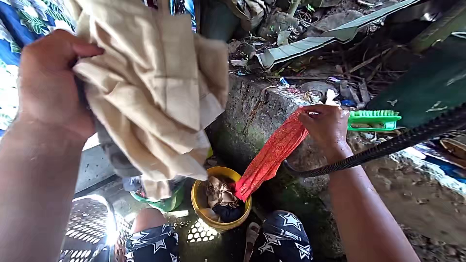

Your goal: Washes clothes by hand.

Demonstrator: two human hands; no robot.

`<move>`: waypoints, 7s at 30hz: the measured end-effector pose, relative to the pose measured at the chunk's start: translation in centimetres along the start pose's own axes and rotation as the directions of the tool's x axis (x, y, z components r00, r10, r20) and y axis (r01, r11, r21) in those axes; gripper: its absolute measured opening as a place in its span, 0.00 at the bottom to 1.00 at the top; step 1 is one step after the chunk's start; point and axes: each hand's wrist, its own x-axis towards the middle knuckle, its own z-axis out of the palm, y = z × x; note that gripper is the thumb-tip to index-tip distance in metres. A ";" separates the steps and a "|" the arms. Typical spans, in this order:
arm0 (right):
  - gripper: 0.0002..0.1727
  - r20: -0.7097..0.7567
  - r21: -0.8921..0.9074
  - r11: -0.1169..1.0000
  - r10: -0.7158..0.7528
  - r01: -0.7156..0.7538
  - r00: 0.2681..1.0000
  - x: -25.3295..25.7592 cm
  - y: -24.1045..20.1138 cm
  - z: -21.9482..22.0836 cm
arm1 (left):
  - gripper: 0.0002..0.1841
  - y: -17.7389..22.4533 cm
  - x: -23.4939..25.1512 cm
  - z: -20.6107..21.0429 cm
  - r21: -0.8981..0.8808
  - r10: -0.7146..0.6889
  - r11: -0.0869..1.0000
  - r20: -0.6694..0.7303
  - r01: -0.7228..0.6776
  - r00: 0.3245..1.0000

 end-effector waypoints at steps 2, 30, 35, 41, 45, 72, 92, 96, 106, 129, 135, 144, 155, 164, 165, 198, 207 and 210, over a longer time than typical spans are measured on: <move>0.17 0.007 -0.003 1.000 -0.004 0.004 1.000 -0.2 0.0 -0.1 | 0.12 0.7 0.2 3.6 -0.117 -0.055 0.992 0.019 0.057 0.998; 0.62 0.564 0.051 0.981 0.125 -0.185 0.816 -24.6 -0.5 25.2 | 0.19 -36.7 -10.8 2.6 0.740 -0.843 0.486 0.255 0.465 0.474; 0.64 0.887 -0.072 0.990 0.120 -0.124 0.445 -21.1 1.6 33.2 | 0.21 -34.7 -8.8 3.1 0.709 -0.774 0.592 0.365 0.384 0.518; 0.42 0.993 -0.114 0.966 0.121 0.232 -0.012 -22.8 2.4 35.1 | 0.20 -32.7 -7.3 3.0 0.690 -0.722 0.633 0.360 0.352 0.591; 0.26 0.955 -0.176 0.930 0.240 0.324 -0.171 -22.2 1.4 36.4 | 0.20 -31.5 -7.3 3.7 0.641 -0.677 0.683 0.378 0.350 0.631; 0.28 0.846 -0.240 0.929 0.343 -0.281 0.409 -30.6 3.3 35.9 | 0.17 -31.3 -8.1 3.0 0.642 -0.634 0.708 0.392 0.296 0.666; 0.39 0.943 -0.317 0.844 0.331 0.433 0.046 -22.2 0.8 27.4 | 0.17 -30.0 -7.7 4.2 0.638 -0.606 0.729 0.435 0.246 0.666; 0.44 0.980 -0.133 0.951 0.169 0.281 -0.108 -24.2 4.7 30.1 | 0.17 -30.4 -7.6 4.2 0.645 -0.606 0.725 0.429 0.242 0.670; 0.32 0.968 -0.150 0.938 0.204 0.313 -0.149 -25.5 4.2 33.3 | 0.17 -31.5 -7.2 3.8 0.681 -0.640 0.690 0.417 0.243 0.646; 0.30 0.959 -0.274 0.901 0.282 0.335 0.027 -23.4 3.7 18.7 | 0.17 -31.4 -8.7 1.2 0.776 -0.662 0.599 0.342 0.196 0.667; 0.31 0.951 -0.304 0.899 0.303 0.315 0.055 -23.7 3.0 19.2 | 0.18 -31.3 -9.5 1.3 0.795 -0.682 0.575 0.335 0.193 0.650; 0.29 0.958 -0.281 0.915 0.284 0.289 0.033 -23.3 2.5 19.4 | 0.18 -31.1 -9.9 2.6 0.838 -0.719 0.528 0.356 0.136 0.597; 0.31 0.963 -0.265 0.926 0.267 0.268 0.029 -23.3 2.5 19.6 | 0.18 -31.3 -10.2 3.4 0.844 -0.718 0.529 0.388 0.090 0.578; 0.30 0.960 -0.271 0.920 0.278 0.285 0.015 -23.3 2.4 19.9 | 0.19 -31.2 -10.3 3.1 0.842 -0.712 0.534 0.397 0.078 0.579; 0.31 0.959 -0.275 0.918 0.282 0.286 0.016 -23.4 2.4 20.0 | 0.19 -31.2 -10.3 3.1 0.841 -0.712 0.535 0.398 0.080 0.579; 0.30 0.958 -0.272 0.912 0.287 0.308 -0.002 -23.6 2.2 20.4 | 0.19 -30.8 -10.4 3.3 0.848 -0.730 0.528 0.424 0.049 0.536; 0.31 0.955 -0.276 0.907 0.295 0.319 -0.012 -23.6 2.1 20.6 | 0.19 -30.8 -10.4 3.3 0.850 -0.730 0.525 0.424 0.043 0.535; 0.31 0.956 -0.275 0.907 0.293 0.319 -0.011 -23.7 2.1 20.6 | 0.19 -30.7 -10.4 3.4 0.851 -0.732 0.524 0.423 0.044 0.534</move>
